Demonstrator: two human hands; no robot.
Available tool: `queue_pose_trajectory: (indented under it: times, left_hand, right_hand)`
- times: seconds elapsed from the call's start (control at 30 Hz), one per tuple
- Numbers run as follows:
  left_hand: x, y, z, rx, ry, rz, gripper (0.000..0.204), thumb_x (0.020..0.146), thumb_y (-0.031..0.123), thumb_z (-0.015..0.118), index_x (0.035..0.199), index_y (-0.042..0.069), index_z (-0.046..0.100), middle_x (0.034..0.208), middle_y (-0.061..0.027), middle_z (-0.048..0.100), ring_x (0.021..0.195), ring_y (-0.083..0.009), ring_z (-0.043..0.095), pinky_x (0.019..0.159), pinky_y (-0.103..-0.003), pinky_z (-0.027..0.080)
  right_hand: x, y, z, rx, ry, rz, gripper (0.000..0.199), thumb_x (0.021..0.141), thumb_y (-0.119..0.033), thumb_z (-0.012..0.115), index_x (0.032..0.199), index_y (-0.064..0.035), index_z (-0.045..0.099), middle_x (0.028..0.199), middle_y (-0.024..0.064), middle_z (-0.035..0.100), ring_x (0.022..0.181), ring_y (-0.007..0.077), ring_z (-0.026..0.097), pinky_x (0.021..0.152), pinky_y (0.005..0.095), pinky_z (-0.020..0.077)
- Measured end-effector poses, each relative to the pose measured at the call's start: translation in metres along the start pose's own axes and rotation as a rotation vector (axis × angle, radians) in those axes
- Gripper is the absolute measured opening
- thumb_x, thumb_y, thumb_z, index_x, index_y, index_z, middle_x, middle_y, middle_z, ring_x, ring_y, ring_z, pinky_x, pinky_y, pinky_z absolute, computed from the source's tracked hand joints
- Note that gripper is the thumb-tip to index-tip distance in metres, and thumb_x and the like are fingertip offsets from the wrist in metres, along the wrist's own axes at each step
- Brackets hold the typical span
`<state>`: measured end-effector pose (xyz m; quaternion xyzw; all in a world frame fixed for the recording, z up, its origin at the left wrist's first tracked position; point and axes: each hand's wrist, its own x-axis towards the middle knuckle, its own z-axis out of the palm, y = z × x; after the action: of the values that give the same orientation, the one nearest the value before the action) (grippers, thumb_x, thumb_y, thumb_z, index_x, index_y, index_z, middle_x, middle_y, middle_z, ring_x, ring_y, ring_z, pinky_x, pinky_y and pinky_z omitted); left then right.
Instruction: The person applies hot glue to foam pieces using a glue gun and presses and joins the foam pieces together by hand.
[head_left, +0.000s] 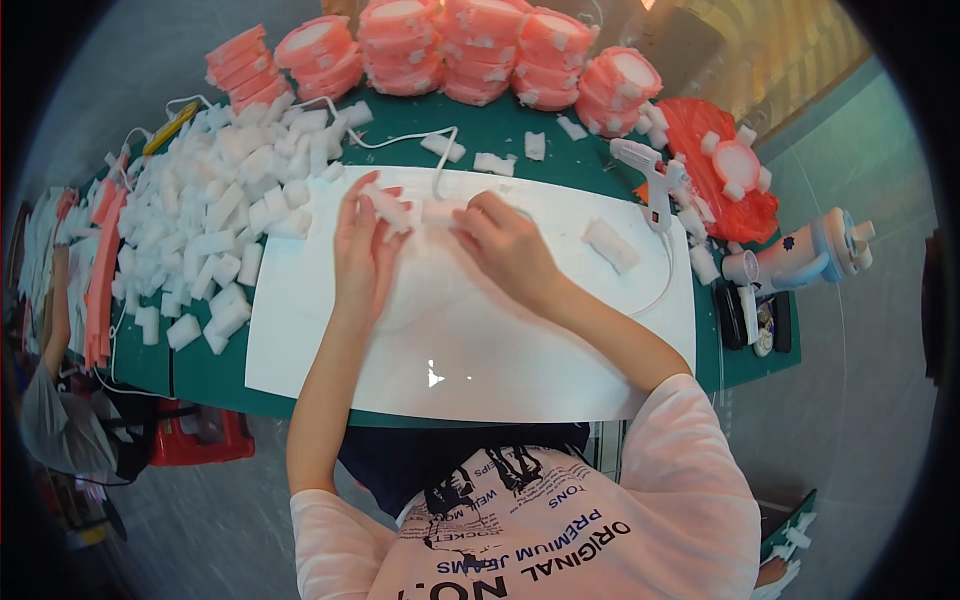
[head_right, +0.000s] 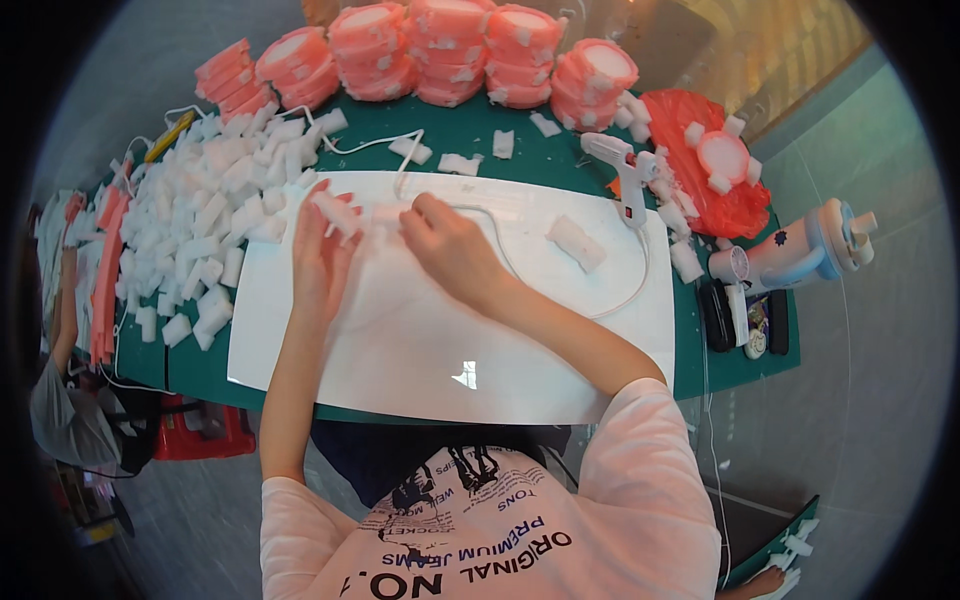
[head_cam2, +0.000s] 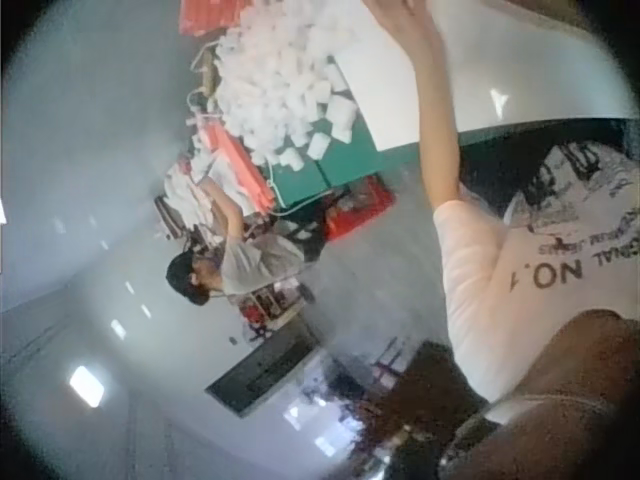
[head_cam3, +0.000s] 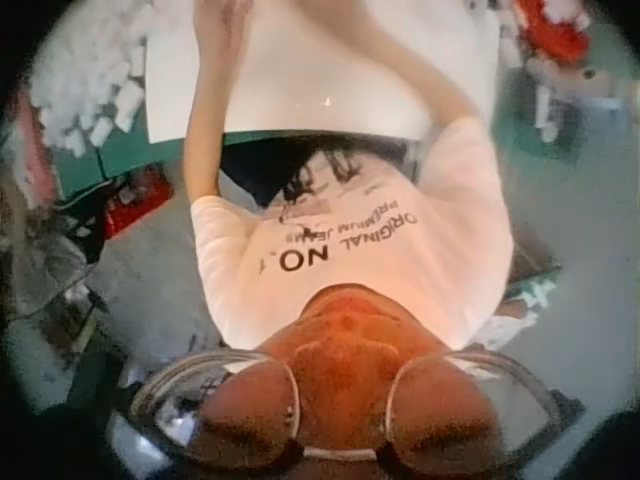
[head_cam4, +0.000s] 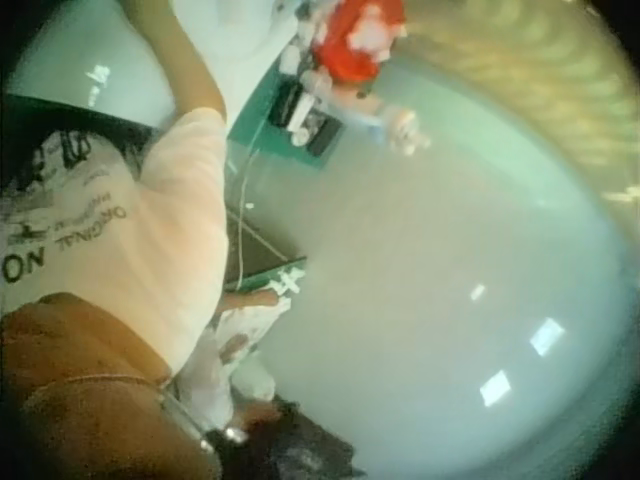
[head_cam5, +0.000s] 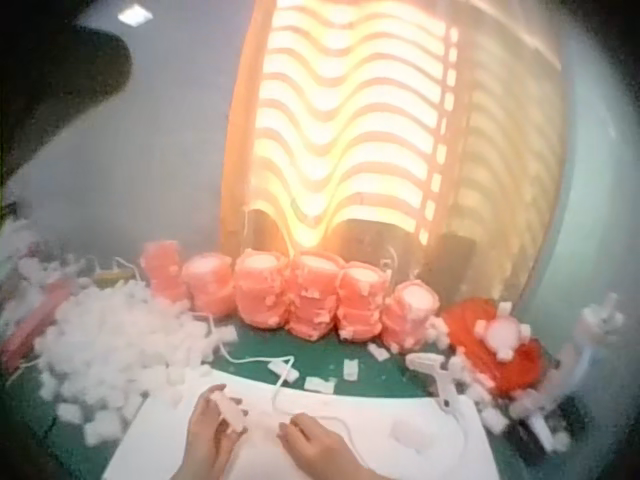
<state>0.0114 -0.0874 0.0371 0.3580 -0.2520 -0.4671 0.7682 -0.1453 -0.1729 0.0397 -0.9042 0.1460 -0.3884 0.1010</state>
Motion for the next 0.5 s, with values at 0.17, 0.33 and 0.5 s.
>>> queue_pose_trajectory:
  times: [0.17, 0.33, 0.5]
  left_hand:
    - [-0.002, 0.000, 0.003, 0.178, 0.088, 0.120, 0.039, 0.095, 0.025, 0.047, 0.129, 0.008, 0.039, 0.115, -0.0111, 0.051, 0.103, -0.0175, 0.052, 0.085, -0.029, 0.044]
    - [-0.001, 0.000, 0.003, 0.206, 0.113, 0.084, 0.039, 0.095, 0.026, 0.046, 0.129, 0.007, 0.040, 0.113, -0.0106, 0.051, 0.101, -0.0164, 0.052, 0.083, -0.028, 0.045]
    - [0.001, -0.002, 0.002, 0.224, 0.095, 0.062, 0.040, 0.095, 0.028, 0.046, 0.129, 0.008, 0.040, 0.113, -0.0098, 0.052, 0.098, -0.0147, 0.053, 0.080, -0.026, 0.045]
  right_hand:
    - [-0.020, 0.002, 0.005, 0.052, -0.395, 0.111, 0.010, 0.073, -0.003, 0.058, 0.077, 0.0029, 0.052, 0.081, 0.0138, 0.049, 0.079, 0.0281, 0.056, 0.065, 0.0347, 0.0478]
    - [-0.001, 0.053, 0.012, -0.074, -0.018, 0.201, 0.008, 0.076, -0.001, 0.052, 0.079, 0.0004, 0.060, 0.089, 0.0168, 0.056, 0.083, 0.0321, 0.056, 0.070, 0.0400, 0.0479]
    - [0.024, 0.114, 0.028, -0.074, -0.173, 0.360, 0.019, 0.074, 0.000, 0.053, 0.088, 0.0013, 0.067, 0.094, 0.0211, 0.061, 0.085, 0.0352, 0.058, 0.076, 0.0401, 0.0475]
